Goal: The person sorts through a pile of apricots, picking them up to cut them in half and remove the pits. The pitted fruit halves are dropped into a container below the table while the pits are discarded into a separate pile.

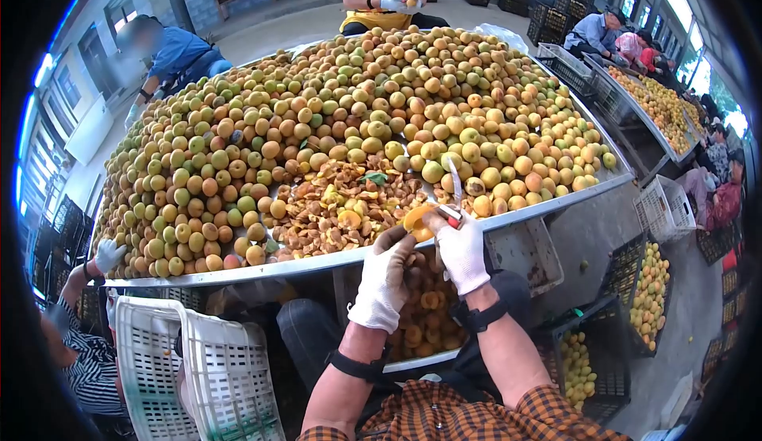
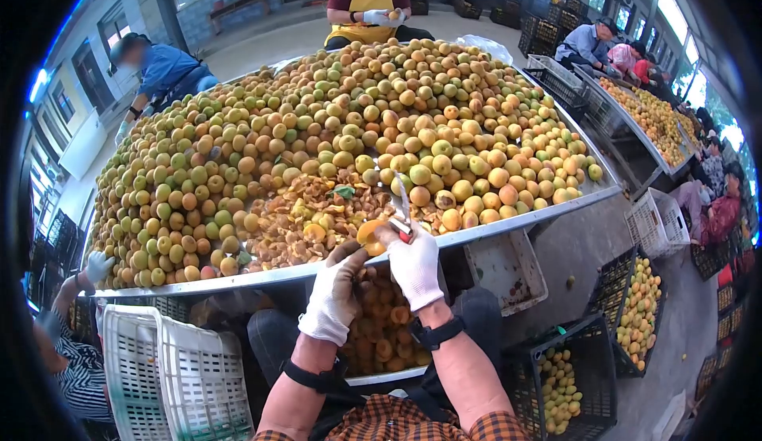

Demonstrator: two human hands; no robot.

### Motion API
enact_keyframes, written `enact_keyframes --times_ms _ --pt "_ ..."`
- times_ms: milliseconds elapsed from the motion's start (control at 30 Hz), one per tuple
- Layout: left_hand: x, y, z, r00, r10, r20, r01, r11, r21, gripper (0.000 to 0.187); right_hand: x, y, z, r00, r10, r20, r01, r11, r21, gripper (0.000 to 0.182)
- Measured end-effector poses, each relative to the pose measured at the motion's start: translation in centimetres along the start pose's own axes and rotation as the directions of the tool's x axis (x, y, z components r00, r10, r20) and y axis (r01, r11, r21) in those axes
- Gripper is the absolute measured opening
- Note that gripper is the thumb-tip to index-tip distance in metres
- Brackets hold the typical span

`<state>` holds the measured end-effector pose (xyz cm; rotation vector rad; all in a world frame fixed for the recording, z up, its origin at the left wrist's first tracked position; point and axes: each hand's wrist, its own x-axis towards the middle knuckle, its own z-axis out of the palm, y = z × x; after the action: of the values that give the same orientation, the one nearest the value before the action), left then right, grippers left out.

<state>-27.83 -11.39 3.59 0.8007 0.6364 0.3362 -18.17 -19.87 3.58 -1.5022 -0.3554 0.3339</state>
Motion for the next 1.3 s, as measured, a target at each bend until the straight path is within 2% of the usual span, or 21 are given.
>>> enact_keyframes --times_ms 67,133,200,267,300,333,433,467,533,600,633,667,733,767,800,867,933,1000,1067,1133,1300 --pt "0.7 -0.3 -0.1 0.998 0.062 -0.027 -0.062 0.998 -0.014 0.031 -0.2 0.2 0.6 0.996 0.075 -0.047 -0.074 0.997 0.011 0.023" --pt "1.0 -0.3 0.1 0.992 0.059 -0.111 -0.053 0.997 0.052 0.026 -0.6 0.3 1.3 0.986 -0.146 -0.085 0.133 0.981 -0.143 0.024" --pt "1.7 -0.1 -0.5 0.974 0.178 -0.144 -0.144 0.966 0.215 0.017 0.0 1.4 1.4 0.978 -0.210 -0.012 0.206 0.967 -0.148 0.025" --pt "2.4 -0.1 -1.0 0.950 0.293 -0.105 -0.257 0.929 0.266 0.012 0.7 1.5 0.8 0.994 -0.026 0.102 0.030 0.999 -0.038 0.027" --pt "2.2 0.4 -0.6 0.940 0.324 -0.110 -0.274 0.905 0.327 0.009 0.5 0.2 0.0 0.956 0.215 0.198 -0.222 0.975 0.013 0.030" --pt "2.7 0.1 -0.6 0.941 0.324 -0.097 -0.277 0.904 0.327 0.009 1.3 2.8 0.7 0.990 0.017 0.137 -0.016 1.000 -0.013 0.032" --pt "3.4 -0.7 -0.7 0.747 0.665 -0.018 -0.486 0.565 0.667 0.007 -0.3 1.5 2.4 0.974 -0.221 -0.044 0.195 0.925 -0.326 0.032" --pt "3.0 -0.6 -0.6 0.749 0.663 -0.013 -0.487 0.563 0.668 0.007 -0.8 1.3 2.8 0.947 -0.304 -0.105 0.248 0.898 -0.364 0.031" --pt "2.5 -0.5 -0.6 0.681 0.716 0.151 -0.554 0.371 0.745 0.007 -0.8 2.2 2.4 0.967 -0.228 -0.111 0.192 0.945 -0.265 0.030" --pt "2.2 -0.1 -0.9 0.692 0.704 0.157 -0.562 0.391 0.729 0.005 -1.5 1.9 1.4 0.987 -0.043 -0.153 0.022 0.990 -0.137 0.028" --pt "1.9 0.8 -1.4 0.614 0.764 0.200 -0.605 0.292 0.740 0.003 -1.8 2.5 0.4 0.984 0.095 -0.150 -0.097 0.995 -0.006 0.025" --pt "2.0 2.0 -1.7 0.529 0.812 0.246 -0.639 0.191 0.745 0.005 -2.3 2.8 -0.8 0.992 0.068 -0.111 -0.065 0.997 0.034 0.025" --pt "4.1 4.4 -4.0 0.620 0.766 0.170 -0.435 0.156 0.887 0.019 -4.1 2.5 -3.1 0.989 0.145 -0.019 -0.145 0.989 -0.005 0.025" --pt "5.0 5.1 -4.1 0.576 0.787 0.219 -0.204 -0.121 0.972 0.028 -4.9 3.3 -3.9 0.987 0.161 0.023 -0.160 0.986 -0.042 0.025" --pt "5.8 5.5 -4.2 0.540 0.793 0.281 0.065 -0.372 0.926 0.037 -5.3 4.4 -4.7 0.985 0.144 0.094 -0.130 0.981 -0.142 0.032" --pt "6.7 5.9 -3.1 0.610 0.737 0.291 0.047 -0.400 0.915 0.048 -6.3 3.6 -5.2 0.927 0.366 0.081 -0.372 0.924 0.089 0.043" --pt "7.9 5.5 -0.7 0.719 0.581 0.382 -0.277 -0.265 0.924 0.043 -6.4 4.6 -5.6 0.925 0.380 0.019 -0.377 0.907 0.187 0.043" --pt "10.5 3.2 1.7 0.647 0.538 0.540 -0.456 -0.295 0.840 0.032 -6.4 4.1 -5.9 0.888 0.460 -0.006 -0.420 0.817 0.396 0.034" --pt "12.9 1.1 4.9 0.732 0.364 0.575 -0.493 -0.300 0.817 0.030 -6.0 4.2 -6.5 0.876 0.481 -0.019 -0.429 0.798 0.422 0.029" --pt "14.9 -1.0 8.1 0.781 0.342 0.523 -0.416 -0.340 0.844 0.018 -5.8 4.7 -7.3 0.870 0.493 0.016 -0.444 0.769 0.460 0.029" --pt "19.7 -3.6 10.6 0.838 0.283 0.466 -0.315 -0.444 0.838 0.019 -5.4 3.7 -8.5 0.848 0.529 -0.028 -0.454 0.753 0.477 0.018"
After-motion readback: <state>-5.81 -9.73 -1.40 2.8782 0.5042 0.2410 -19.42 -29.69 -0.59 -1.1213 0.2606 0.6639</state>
